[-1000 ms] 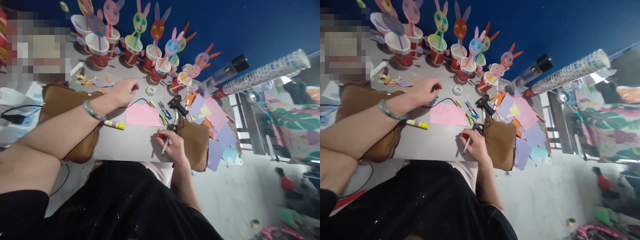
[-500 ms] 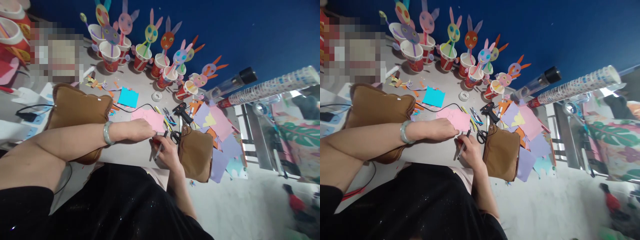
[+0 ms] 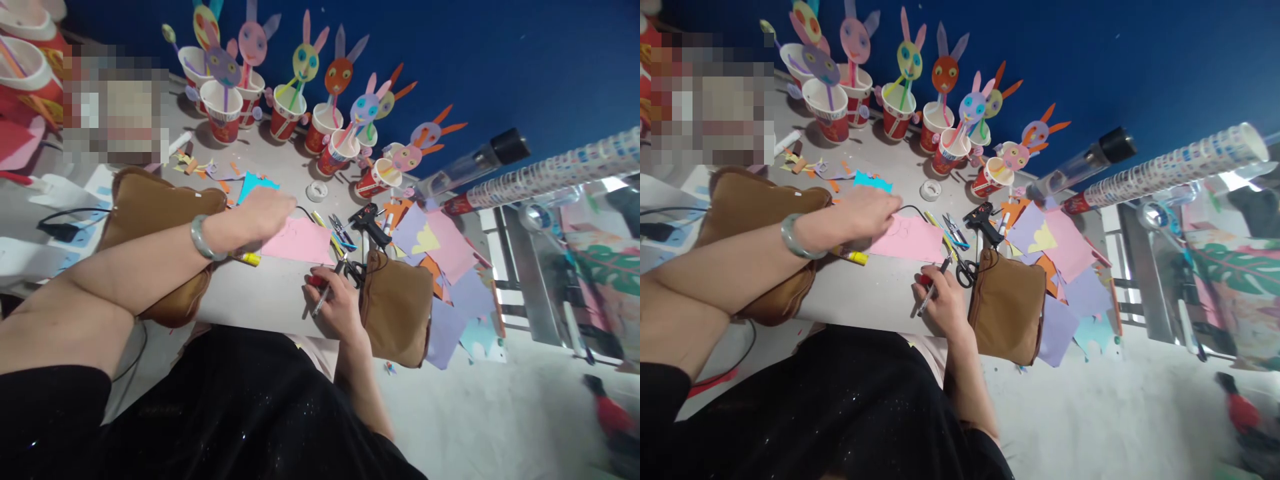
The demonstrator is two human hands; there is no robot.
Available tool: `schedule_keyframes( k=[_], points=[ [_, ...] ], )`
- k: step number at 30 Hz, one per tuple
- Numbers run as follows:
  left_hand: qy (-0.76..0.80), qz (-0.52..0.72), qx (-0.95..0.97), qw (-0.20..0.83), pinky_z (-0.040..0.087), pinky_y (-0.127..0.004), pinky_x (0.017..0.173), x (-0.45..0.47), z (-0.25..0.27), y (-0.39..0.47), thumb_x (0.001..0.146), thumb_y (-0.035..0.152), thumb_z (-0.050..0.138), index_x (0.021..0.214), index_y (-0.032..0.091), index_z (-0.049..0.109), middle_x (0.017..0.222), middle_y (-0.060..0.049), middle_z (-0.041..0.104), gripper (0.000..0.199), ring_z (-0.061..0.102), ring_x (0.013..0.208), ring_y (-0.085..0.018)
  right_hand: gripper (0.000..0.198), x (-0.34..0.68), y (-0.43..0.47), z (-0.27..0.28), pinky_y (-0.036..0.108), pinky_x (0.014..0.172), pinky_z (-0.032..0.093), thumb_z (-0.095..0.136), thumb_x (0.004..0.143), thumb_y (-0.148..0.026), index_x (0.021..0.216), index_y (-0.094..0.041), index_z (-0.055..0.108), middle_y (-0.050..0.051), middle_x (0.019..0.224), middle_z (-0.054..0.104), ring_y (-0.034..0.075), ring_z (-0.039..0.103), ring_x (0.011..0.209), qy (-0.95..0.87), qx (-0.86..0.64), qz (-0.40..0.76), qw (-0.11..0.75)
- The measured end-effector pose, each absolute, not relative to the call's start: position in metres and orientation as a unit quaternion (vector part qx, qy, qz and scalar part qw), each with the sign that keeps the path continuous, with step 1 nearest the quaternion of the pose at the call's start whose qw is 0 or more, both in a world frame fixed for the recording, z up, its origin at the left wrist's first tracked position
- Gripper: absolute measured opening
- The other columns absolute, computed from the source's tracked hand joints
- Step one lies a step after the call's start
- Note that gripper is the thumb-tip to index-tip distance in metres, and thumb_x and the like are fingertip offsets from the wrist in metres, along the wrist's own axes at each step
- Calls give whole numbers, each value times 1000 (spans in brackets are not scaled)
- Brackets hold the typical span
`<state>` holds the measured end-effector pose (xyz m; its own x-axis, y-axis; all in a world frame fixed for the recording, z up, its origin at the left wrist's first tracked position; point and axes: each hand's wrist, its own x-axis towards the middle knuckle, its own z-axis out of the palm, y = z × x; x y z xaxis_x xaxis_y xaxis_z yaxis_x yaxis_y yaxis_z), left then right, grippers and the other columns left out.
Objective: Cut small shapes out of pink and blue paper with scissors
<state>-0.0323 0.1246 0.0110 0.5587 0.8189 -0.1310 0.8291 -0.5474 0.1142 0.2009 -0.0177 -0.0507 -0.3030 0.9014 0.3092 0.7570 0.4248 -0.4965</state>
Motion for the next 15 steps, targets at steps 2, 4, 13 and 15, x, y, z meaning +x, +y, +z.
schedule_keyframes(
  k=[2,4,13,15],
  points=[
    [515,-7,856,42,48,-37,71,-40,8,133,88,16,49,114,10,67,108,-19,73,33,70,101,-33,25,200,-18,-52,37,82,61,69,90,-33,113,-23,64,8,107,76,23,74,95,-794,-523,128,281],
    [534,-8,845,35,51,-41,78,-46,6,136,87,19,52,119,5,64,116,-24,69,36,69,105,-38,25,199,-18,-54,38,83,61,70,90,-33,112,-23,64,9,108,75,23,73,97,-793,-524,129,282],
    [538,-17,838,92,54,-42,80,-48,9,135,88,22,59,121,3,62,106,-26,73,38,71,102,-38,23,197,-18,-57,39,85,61,68,91,-28,113,-24,64,9,107,75,24,72,98,-789,-527,131,286],
    [536,-10,839,93,54,-42,79,-50,6,136,87,20,61,118,3,63,103,-25,73,36,72,100,-39,22,197,-18,-58,39,84,61,68,91,-27,112,-24,64,9,106,75,24,72,98,-790,-527,130,286]
  ],
)
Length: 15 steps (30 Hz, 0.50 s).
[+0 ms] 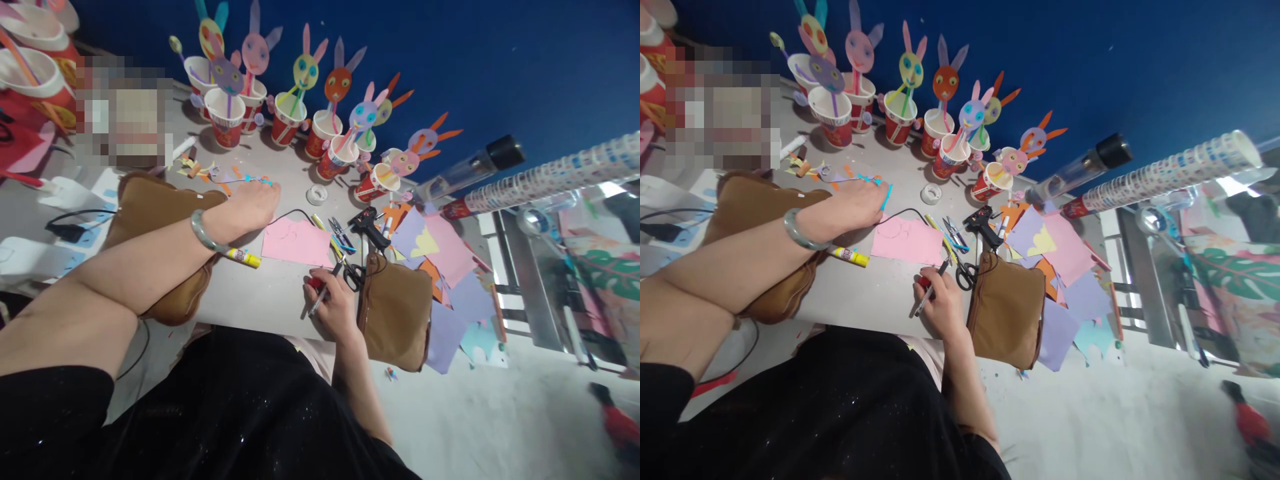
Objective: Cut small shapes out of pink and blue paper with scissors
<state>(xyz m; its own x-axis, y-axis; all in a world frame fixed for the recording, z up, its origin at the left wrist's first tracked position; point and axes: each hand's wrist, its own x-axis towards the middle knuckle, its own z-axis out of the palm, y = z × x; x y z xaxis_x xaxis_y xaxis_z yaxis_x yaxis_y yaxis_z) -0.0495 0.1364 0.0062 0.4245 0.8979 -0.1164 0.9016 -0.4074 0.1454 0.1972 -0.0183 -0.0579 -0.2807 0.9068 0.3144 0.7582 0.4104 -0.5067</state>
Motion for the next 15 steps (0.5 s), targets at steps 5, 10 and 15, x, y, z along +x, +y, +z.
schedule_keyframes(
  k=[5,10,15],
  points=[
    [536,-2,841,74,54,-41,78,-51,-3,141,87,20,62,116,4,64,103,-24,73,33,72,98,-38,21,196,-19,-60,39,86,60,67,92,-25,112,-23,64,9,109,74,24,71,99,-795,-521,117,288],
    [550,2,833,60,48,-34,72,-51,-3,141,89,8,51,116,5,66,96,-19,74,30,72,92,-28,18,194,-20,-60,40,87,60,64,93,-25,111,-23,64,10,109,74,24,71,100,-792,-526,116,289],
    [562,24,825,62,46,-34,69,-50,3,141,87,1,41,99,10,71,89,-16,74,34,70,88,-26,19,192,-20,-58,39,84,60,64,93,-27,112,-23,64,10,105,74,24,71,96,-790,-533,109,284]
  ],
)
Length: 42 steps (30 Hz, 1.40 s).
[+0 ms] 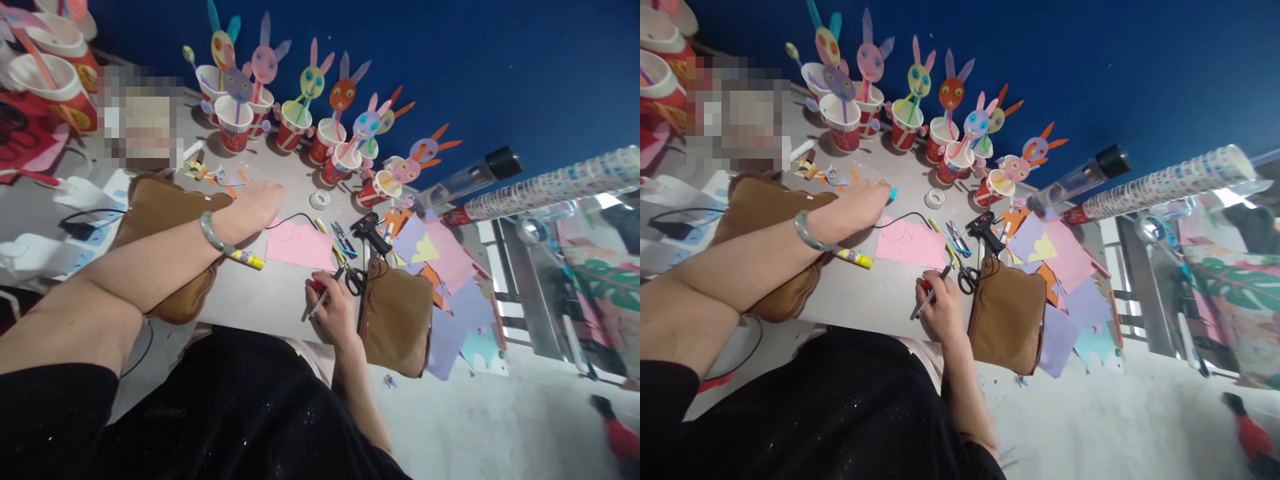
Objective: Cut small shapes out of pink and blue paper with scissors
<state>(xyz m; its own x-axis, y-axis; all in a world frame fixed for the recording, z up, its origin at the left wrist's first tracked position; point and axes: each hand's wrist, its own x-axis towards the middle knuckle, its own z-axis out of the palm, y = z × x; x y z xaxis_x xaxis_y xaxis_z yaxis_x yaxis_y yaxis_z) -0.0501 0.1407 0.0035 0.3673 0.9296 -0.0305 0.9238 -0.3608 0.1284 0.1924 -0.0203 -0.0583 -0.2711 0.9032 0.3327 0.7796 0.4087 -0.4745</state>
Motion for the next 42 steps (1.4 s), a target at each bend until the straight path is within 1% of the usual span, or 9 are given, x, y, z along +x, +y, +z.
schedule_keyframes(
  k=[5,13,21,26,28,31,34,36,42],
  points=[
    [549,92,830,22,47,-39,76,-39,12,131,89,4,36,111,12,67,101,-18,74,39,71,95,-30,20,191,-21,-59,38,81,59,64,93,-28,111,-23,64,9,103,74,24,70,93,-783,-538,104,294],
    [329,137,933,-59,43,-38,69,-20,11,100,98,13,38,97,13,68,89,-16,72,31,68,80,-27,21,191,-21,-62,36,74,58,65,89,-26,110,-21,66,7,94,74,22,70,82,-753,-573,89,311],
    [501,257,820,104,48,-34,75,-24,9,113,97,26,49,110,15,60,117,-13,65,20,64,97,-23,19,191,-21,-61,35,72,56,66,89,-28,107,-22,66,5,90,74,21,68,78,-745,-581,97,313],
    [555,367,711,228,50,-31,79,-28,9,127,103,32,40,104,18,54,100,-6,68,20,61,91,-15,19,191,-21,-60,37,74,58,66,88,-28,106,-22,66,5,91,75,21,68,79,-740,-585,104,315],
    [537,381,721,216,50,-30,79,-30,12,124,104,33,36,106,18,55,100,-5,69,24,60,89,-13,18,190,-21,-61,38,76,59,66,89,-28,106,-22,66,5,92,74,21,69,81,-732,-586,105,331],
    [394,329,852,104,50,-32,77,-28,14,109,101,30,40,101,20,60,104,-7,71,23,64,93,-16,19,189,-22,-61,40,76,60,68,89,-25,107,-23,63,7,96,72,22,71,86,-671,-590,51,446],
    [171,181,969,-6,42,-33,56,-17,5,85,99,16,38,96,22,65,92,-4,73,28,66,70,-17,22,191,-22,-58,42,69,62,68,89,-23,108,-24,56,9,98,67,25,71,89,-580,-574,-38,577],
    [51,138,989,-33,37,-34,48,-8,-5,67,95,9,40,96,22,66,84,-3,71,29,65,61,-17,21,193,-21,-55,44,67,62,65,92,-24,108,-25,51,9,97,64,26,71,88,-555,-574,-66,598],
    [26,69,997,18,39,-36,45,7,-22,38,92,7,48,90,17,69,72,-5,69,23,69,61,-22,21,194,-22,-45,45,75,62,67,89,-21,103,-25,52,7,97,63,24,71,90,-566,-566,-18,600]
  ],
)
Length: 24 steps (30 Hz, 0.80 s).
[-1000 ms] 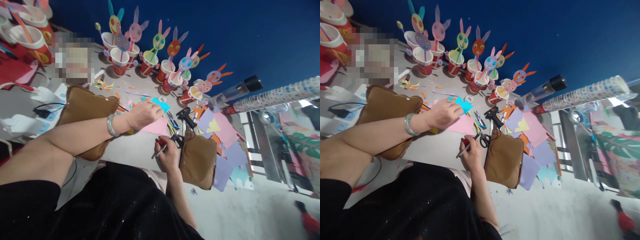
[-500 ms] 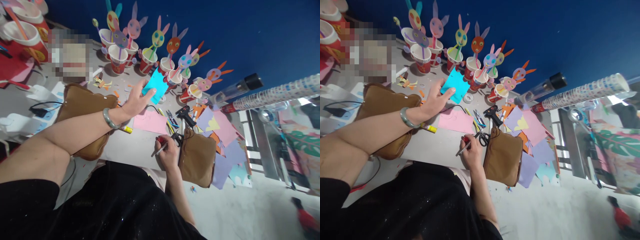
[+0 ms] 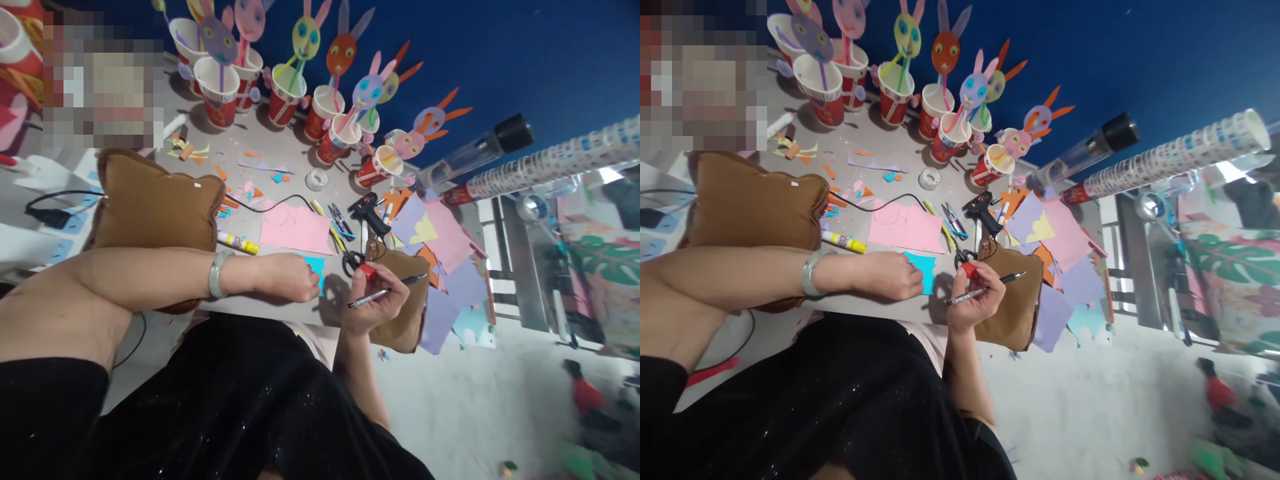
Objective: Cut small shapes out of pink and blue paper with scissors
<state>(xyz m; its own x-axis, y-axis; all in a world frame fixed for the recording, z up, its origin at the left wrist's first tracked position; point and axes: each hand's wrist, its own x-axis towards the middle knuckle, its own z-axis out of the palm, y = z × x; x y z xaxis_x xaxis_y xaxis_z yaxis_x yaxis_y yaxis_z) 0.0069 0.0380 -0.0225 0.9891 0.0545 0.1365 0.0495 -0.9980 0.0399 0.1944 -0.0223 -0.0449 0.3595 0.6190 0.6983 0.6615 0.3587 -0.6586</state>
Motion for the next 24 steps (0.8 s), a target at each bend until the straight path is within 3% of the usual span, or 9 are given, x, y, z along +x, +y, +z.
schedule_keyframes(
  k=[6,13,24],
  points=[
    [46,1,998,49,43,-33,47,6,-10,32,89,4,50,87,14,73,75,-9,73,25,69,60,-22,25,200,-26,-57,42,81,62,72,84,-16,104,-21,57,5,101,67,22,72,97,-593,-541,31,596],
    [78,56,995,26,42,-29,47,6,-19,20,89,0,45,79,10,72,71,-14,73,31,67,59,-19,24,205,-30,-61,39,82,62,74,83,-20,104,-19,63,7,100,72,21,73,96,-616,-588,53,521],
    [115,51,984,127,40,-27,53,3,-20,20,91,2,51,72,11,71,66,-9,70,29,66,63,-15,24,199,-32,-61,38,83,61,73,83,-19,105,-22,66,8,99,74,23,74,94,-659,-598,63,452]
  ],
)
